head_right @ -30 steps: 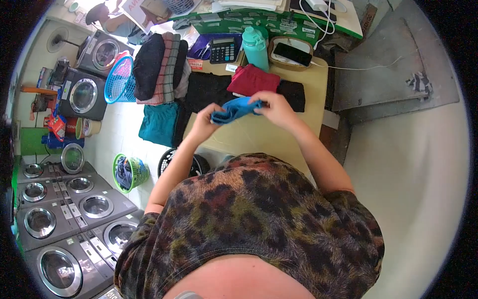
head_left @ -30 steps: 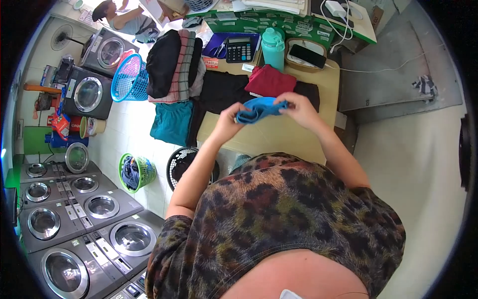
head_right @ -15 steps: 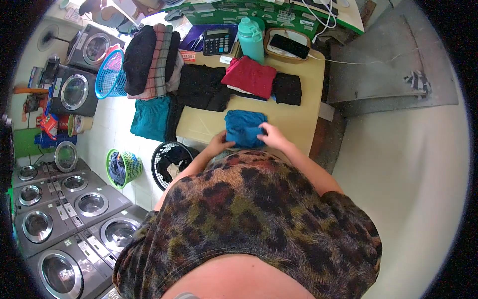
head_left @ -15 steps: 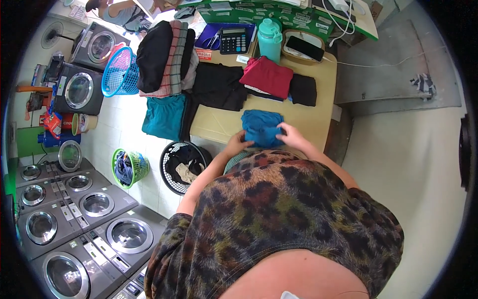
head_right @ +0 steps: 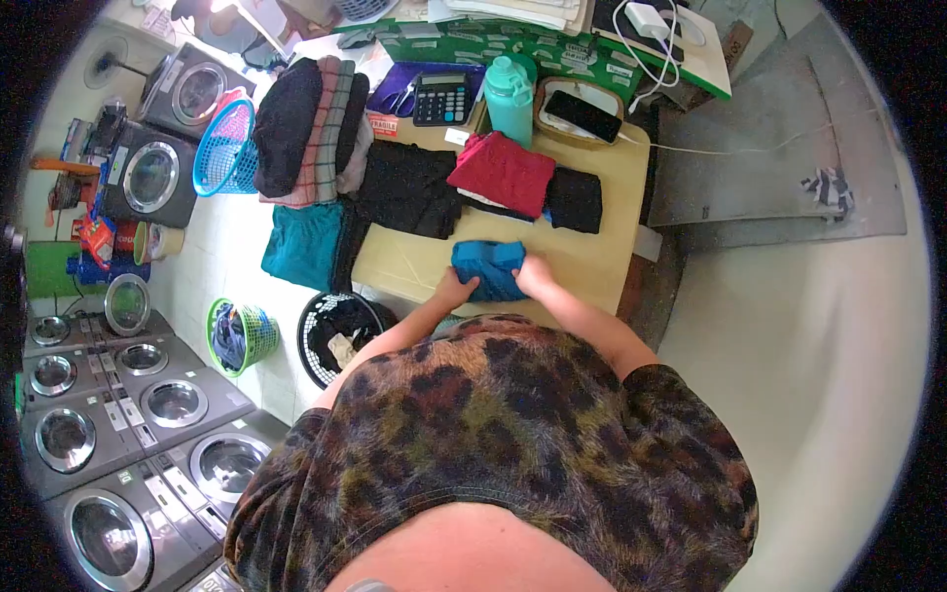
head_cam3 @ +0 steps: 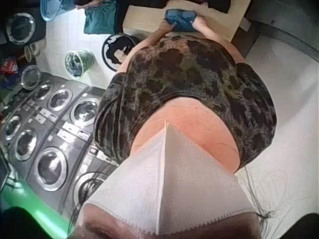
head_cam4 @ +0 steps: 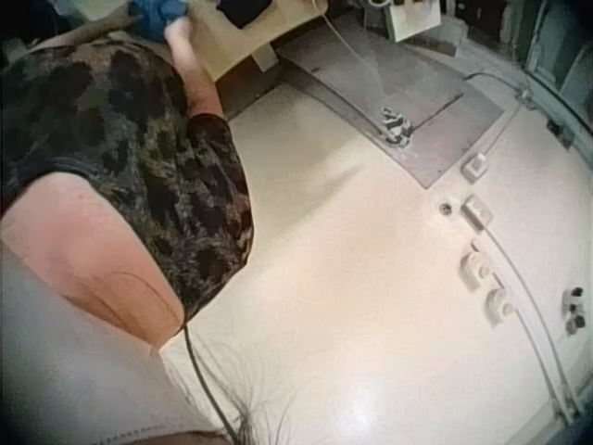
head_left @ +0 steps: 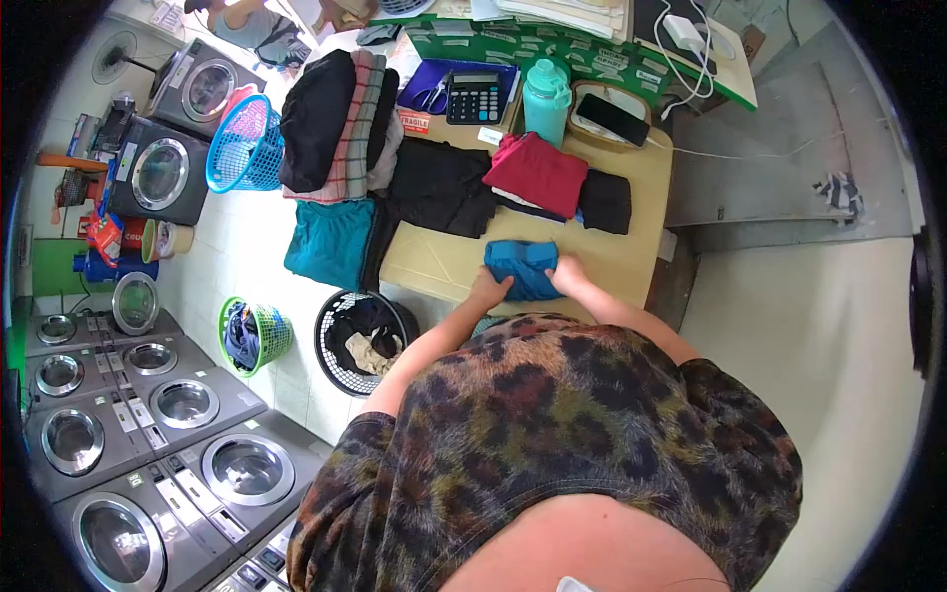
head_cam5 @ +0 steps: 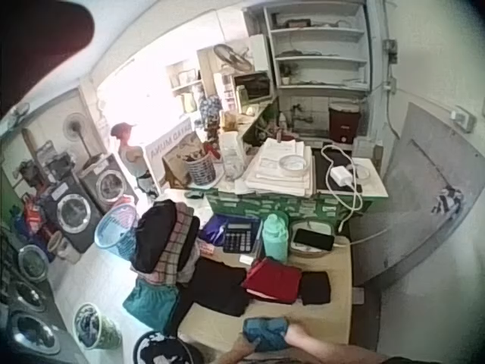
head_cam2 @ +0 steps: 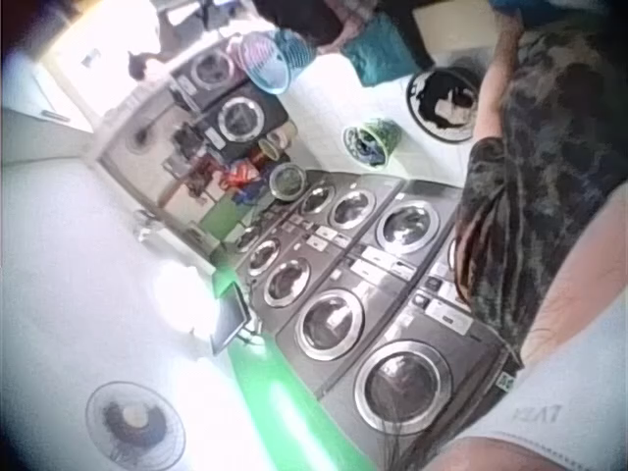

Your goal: The person is folding various laundry items such as pants and shirts on a table in a laundry shop.

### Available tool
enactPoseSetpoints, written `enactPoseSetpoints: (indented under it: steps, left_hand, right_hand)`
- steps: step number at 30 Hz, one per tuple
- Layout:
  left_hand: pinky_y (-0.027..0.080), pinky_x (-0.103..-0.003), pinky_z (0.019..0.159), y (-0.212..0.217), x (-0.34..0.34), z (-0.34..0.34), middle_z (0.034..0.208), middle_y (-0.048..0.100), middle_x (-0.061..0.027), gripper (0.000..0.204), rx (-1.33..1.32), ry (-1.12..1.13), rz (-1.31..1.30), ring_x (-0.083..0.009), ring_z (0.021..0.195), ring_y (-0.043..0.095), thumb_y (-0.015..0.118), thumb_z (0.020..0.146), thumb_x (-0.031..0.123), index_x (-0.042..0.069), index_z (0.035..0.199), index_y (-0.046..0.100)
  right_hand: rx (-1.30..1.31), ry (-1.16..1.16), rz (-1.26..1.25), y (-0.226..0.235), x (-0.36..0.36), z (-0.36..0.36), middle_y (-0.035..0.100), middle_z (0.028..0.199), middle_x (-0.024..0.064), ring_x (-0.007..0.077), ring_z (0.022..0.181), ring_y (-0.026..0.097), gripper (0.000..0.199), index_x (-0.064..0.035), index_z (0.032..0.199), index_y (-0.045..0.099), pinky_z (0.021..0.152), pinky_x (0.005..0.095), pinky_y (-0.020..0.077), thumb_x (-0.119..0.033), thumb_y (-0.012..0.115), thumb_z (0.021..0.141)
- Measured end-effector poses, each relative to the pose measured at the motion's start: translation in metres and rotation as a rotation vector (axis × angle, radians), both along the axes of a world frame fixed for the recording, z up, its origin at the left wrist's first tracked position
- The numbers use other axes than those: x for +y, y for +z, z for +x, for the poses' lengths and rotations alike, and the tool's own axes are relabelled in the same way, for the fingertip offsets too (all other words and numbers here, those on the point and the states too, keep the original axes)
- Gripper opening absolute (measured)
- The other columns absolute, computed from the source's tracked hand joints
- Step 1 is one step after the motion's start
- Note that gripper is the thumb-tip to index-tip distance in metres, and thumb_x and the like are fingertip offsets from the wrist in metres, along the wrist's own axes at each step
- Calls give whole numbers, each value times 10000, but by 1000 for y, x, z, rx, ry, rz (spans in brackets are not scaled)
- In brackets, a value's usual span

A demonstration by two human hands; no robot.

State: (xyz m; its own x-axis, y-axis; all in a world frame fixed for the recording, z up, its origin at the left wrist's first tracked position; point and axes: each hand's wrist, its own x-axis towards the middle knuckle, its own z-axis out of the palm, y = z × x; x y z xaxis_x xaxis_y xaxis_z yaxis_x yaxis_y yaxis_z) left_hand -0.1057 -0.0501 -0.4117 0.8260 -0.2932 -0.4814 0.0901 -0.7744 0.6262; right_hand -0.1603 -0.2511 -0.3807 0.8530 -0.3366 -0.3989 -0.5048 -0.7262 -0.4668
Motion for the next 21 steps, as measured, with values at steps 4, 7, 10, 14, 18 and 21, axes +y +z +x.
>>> enactPoseSetpoints:
  steps: [4,7,10,14,18,21]
  left_hand:
    - [435,-391,849,20,-2,4,1054,573,-230,577,49,-20,-161,-339,996,560,657,754,335,-37,1149,460]
    - [448,-332,796,54,-13,24,969,591,-137,420,-63,17,-475,-223,906,562,634,798,249,10,1112,494]
    - [449,-282,737,116,-40,69,871,584,-38,286,-284,-92,-658,-114,809,528,608,837,207,42,1054,522]
    - [452,-307,743,155,-72,124,891,582,-104,318,-456,10,-594,-186,826,558,630,804,192,30,1051,514]
    - [412,-391,848,129,-87,145,1054,465,-207,524,-549,67,-316,-342,967,485,654,751,145,12,1186,393]
    - [397,-397,907,118,-84,128,1108,415,-220,529,-573,68,-371,-354,1007,465,649,737,114,34,1192,391]
  right_hand:
    - [-4,76,205,5,-11,1,619,821,200,324,805,608,382,28,864,604,738,406,468,-316,683,717]
    - [-210,-32,449,25,-31,8,618,723,115,181,666,575,336,16,825,602,635,336,466,-284,702,712]
    - [-457,-103,502,40,-61,27,639,771,131,209,689,601,252,2,869,601,646,346,461,-198,678,737]
    - [-531,-200,367,88,-73,77,625,758,149,250,691,602,293,8,869,597,647,354,458,-258,664,763]
    - [-477,-294,48,53,-78,100,621,788,185,330,741,600,310,-1,838,619,654,388,455,-297,654,750]
    - [-509,-276,88,35,-86,88,626,856,199,358,805,594,295,1,842,639,731,388,465,-259,668,707]
